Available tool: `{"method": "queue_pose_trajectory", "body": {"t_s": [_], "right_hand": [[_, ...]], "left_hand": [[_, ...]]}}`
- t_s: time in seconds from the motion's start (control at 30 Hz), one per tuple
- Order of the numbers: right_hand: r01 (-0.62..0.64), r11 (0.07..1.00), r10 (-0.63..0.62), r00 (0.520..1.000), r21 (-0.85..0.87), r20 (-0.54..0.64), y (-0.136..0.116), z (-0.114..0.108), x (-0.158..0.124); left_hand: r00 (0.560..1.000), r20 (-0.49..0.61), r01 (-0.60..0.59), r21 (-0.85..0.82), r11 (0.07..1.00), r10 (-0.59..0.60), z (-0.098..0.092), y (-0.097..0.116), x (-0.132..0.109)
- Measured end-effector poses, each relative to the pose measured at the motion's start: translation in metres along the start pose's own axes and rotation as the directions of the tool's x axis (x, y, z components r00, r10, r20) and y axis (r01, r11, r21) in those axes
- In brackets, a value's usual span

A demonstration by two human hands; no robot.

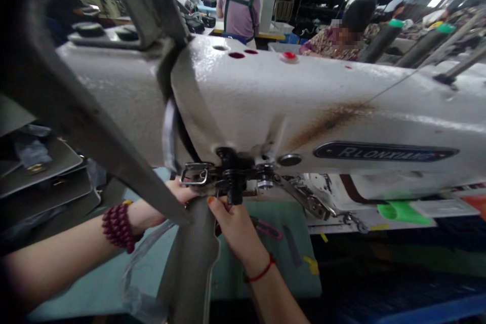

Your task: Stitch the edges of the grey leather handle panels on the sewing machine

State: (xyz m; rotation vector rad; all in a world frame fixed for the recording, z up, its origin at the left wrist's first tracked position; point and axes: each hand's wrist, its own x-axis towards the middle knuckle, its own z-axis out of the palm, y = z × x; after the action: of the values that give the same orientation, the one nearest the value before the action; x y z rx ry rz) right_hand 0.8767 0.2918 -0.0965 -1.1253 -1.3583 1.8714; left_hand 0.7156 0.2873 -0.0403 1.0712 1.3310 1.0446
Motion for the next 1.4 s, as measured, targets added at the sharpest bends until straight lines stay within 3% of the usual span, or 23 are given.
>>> {"method": "queue_pose_trajectory", "body": {"t_s": [0.07,0.13,0.23,0.33,0.43,0.5,0.6,0.7,0.87,1.13,1.4], "right_hand": [[-0.004,0.999,0.004,1.000,-0.050,0.001,-0.004,-0.007,-0.001],[-0.028,0.997,0.029,1.000,-0.067,0.010,-0.010,-0.012,-0.006],[-0.070,0.995,0.071,0.997,-0.069,0.016,-0.019,-0.015,-0.019],[-0.073,0.995,0.076,0.997,-0.068,0.028,-0.015,-0.012,-0.036],[-0.052,0.998,0.051,0.999,-0.040,-0.009,0.004,-0.002,-0.049],[-0.057,0.998,0.058,0.995,0.014,-0.084,0.018,0.008,-0.054],[-0.037,0.999,0.042,0.979,0.029,-0.202,0.028,0.021,-0.060],[0.021,0.990,-0.059,0.959,-0.139,-0.277,0.024,0.027,-0.066],[0.055,0.970,-0.121,0.953,-0.235,-0.279,0.013,0.030,-0.079],[0.050,0.972,-0.111,0.959,-0.231,-0.260,0.013,0.027,-0.082],[0.073,0.974,-0.125,0.963,-0.213,-0.238,0.012,0.024,-0.069]], "left_hand": [[0.995,0.104,0.002,-0.028,1.000,0.001,0.000,-0.006,-0.001],[0.993,0.111,-0.045,0.018,0.999,0.043,-0.004,-0.013,-0.001],[0.997,-0.001,-0.081,0.114,0.990,0.082,-0.017,-0.033,-0.010],[0.985,-0.146,-0.075,0.139,0.987,0.096,-0.029,-0.069,-0.034],[0.986,-0.126,-0.086,0.203,0.975,0.113,-0.027,-0.107,-0.062],[0.986,-0.120,-0.092,0.190,0.977,0.116,-0.015,-0.119,-0.073],[0.983,-0.158,-0.072,0.143,0.987,0.095,0.008,-0.110,-0.073],[0.986,-0.160,-0.005,0.185,0.983,0.035,0.021,-0.087,-0.064],[0.990,-0.139,0.050,0.177,0.983,-0.026,0.022,-0.077,-0.063],[0.984,-0.096,0.139,-0.103,0.985,-0.149,0.028,-0.069,-0.069],[0.974,-0.194,0.121,0.018,0.993,-0.115,0.024,-0.056,-0.059]]}}
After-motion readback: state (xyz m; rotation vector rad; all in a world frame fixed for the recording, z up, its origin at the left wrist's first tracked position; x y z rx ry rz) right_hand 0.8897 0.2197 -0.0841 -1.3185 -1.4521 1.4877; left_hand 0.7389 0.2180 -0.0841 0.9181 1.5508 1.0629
